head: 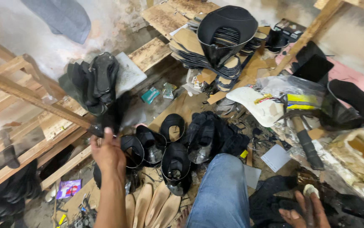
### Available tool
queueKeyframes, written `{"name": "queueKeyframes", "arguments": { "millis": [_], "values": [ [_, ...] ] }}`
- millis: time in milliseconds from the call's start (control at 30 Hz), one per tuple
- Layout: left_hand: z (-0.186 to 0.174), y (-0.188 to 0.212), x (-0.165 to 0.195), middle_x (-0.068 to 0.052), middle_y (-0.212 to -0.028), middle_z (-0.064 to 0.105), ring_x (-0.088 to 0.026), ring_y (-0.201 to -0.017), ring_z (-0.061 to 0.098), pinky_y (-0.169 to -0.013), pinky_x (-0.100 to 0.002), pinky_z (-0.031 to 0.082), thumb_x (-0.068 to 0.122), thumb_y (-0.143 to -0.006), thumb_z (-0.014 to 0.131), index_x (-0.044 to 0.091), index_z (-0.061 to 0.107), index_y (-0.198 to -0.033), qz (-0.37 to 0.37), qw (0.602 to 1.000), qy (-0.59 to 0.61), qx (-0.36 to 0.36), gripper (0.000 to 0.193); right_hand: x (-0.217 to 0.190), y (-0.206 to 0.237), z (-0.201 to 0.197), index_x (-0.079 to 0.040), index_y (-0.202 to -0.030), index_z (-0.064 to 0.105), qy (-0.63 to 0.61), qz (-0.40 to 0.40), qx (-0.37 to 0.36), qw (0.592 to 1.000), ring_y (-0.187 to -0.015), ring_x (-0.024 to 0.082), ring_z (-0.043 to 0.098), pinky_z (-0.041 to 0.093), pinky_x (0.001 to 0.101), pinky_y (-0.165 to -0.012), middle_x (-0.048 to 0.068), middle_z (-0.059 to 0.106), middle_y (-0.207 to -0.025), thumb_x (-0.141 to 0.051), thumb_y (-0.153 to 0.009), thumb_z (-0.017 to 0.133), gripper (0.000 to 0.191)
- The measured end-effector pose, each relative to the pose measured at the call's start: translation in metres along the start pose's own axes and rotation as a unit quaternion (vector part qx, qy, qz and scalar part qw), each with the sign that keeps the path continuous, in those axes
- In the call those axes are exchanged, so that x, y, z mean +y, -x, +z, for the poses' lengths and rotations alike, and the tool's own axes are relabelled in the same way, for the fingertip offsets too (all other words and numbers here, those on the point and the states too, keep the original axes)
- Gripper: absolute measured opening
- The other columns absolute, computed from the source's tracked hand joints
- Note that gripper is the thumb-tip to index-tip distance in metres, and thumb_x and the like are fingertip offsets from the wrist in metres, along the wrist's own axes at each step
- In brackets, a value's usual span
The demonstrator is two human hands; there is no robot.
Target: The person sits on the floor in a workshop and repeatedly applies a brown adhesive to the edges of black shoe uppers using a small brush. They pick each upper from a stack, coat the rim, then place it back down, continuing the cycle.
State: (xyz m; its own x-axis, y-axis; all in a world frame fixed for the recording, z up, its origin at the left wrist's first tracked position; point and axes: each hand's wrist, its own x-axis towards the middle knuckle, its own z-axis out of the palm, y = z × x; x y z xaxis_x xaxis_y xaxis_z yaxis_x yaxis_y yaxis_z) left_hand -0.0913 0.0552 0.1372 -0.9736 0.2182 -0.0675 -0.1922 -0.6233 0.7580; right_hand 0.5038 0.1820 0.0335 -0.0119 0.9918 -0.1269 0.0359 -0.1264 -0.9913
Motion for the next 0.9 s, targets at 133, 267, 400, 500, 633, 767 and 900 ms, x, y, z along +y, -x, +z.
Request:
{"name": "queueKeyframes", "arguments": {
  "millis": [133,267,400,500,633,767,900],
  "values": [
    [0.042,-0.02,0.024,-0.006,-0.109,0.062,-0.015,-0.079,0.058,-0.06,-0.026,0.046,0.001,-0.098,0.076,0.009,0.054,-0.125,0.093,0.99,-0.097,0.05,0.036,0.014,0.004,-0.007,-0.009,-0.164,0.026,-0.091,-0.002,-0.027,0.995,-0.139,0.042,0.045,0.057,0.0582,-0.084,0.032,0.036,-0.158,0.008,-0.08,0.058,0.092],
    [0.082,-0.018,0.058,-0.005,-0.113,0.067,-0.011,-0.085,0.072,-0.062,-0.027,0.064,0.0,-0.094,0.07,0.008,0.057,-0.118,0.045,0.989,-0.12,0.075,0.028,0.025,0.006,-0.007,-0.008,-0.16,0.027,-0.084,-0.05,-0.01,0.995,-0.145,0.035,0.041,0.054,0.0592,-0.082,0.025,0.03,-0.164,0.008,-0.081,0.058,0.086],
    [0.098,-0.025,0.087,-0.008,-0.125,0.07,-0.016,-0.097,0.072,-0.07,-0.026,0.057,0.003,-0.105,0.07,0.006,0.06,-0.127,0.113,0.983,-0.142,-0.009,0.024,0.022,0.012,-0.009,-0.008,-0.161,0.027,-0.122,-0.003,-0.01,0.992,-0.14,0.034,0.045,0.057,0.0613,-0.084,0.024,0.032,-0.163,0.007,-0.079,0.06,0.09],
    [0.102,-0.053,0.083,-0.011,-0.13,0.068,-0.015,-0.099,0.072,-0.076,-0.026,0.058,0.003,-0.107,0.068,0.005,0.053,-0.134,0.157,0.983,-0.093,-0.005,0.031,0.019,0.017,-0.003,-0.01,-0.17,0.023,-0.207,0.052,-0.039,0.976,-0.121,0.05,0.052,0.058,0.0596,-0.085,0.029,0.035,-0.163,0.003,-0.089,0.062,0.09],
    [0.106,-0.09,0.057,-0.01,-0.122,0.066,-0.013,-0.087,0.067,-0.069,-0.028,0.055,0.002,-0.104,0.069,0.006,0.045,-0.139,0.133,0.986,-0.084,0.054,0.043,0.02,0.019,0.016,-0.002,-0.163,0.026,-0.091,-0.05,0.02,0.994,-0.143,0.034,0.047,0.058,0.0517,-0.082,0.026,0.037,-0.164,0.008,-0.083,0.059,0.087],
    [0.098,-0.098,0.035,-0.009,-0.113,0.065,-0.012,-0.076,0.062,-0.062,-0.029,0.052,0.0,-0.102,0.07,0.006,0.037,-0.145,0.081,0.986,-0.117,0.085,0.055,0.018,0.016,0.013,-0.004,-0.159,0.019,-0.072,-0.099,-0.035,0.992,-0.143,0.033,0.041,0.062,0.0481,-0.077,0.018,0.026,-0.165,0.006,-0.08,0.06,0.09],
    [0.087,-0.096,0.021,-0.008,-0.105,0.064,-0.011,-0.064,0.058,-0.054,-0.03,0.049,-0.001,-0.099,0.071,0.006,0.028,-0.151,0.041,0.98,-0.178,0.071,0.068,0.014,0.014,-0.006,-0.011,-0.16,0.019,-0.004,0.075,-0.01,0.997,-0.145,0.03,0.041,0.058,0.0477,-0.086,0.014,0.028,-0.165,-0.002,-0.086,0.066,0.089]
  ]
}}
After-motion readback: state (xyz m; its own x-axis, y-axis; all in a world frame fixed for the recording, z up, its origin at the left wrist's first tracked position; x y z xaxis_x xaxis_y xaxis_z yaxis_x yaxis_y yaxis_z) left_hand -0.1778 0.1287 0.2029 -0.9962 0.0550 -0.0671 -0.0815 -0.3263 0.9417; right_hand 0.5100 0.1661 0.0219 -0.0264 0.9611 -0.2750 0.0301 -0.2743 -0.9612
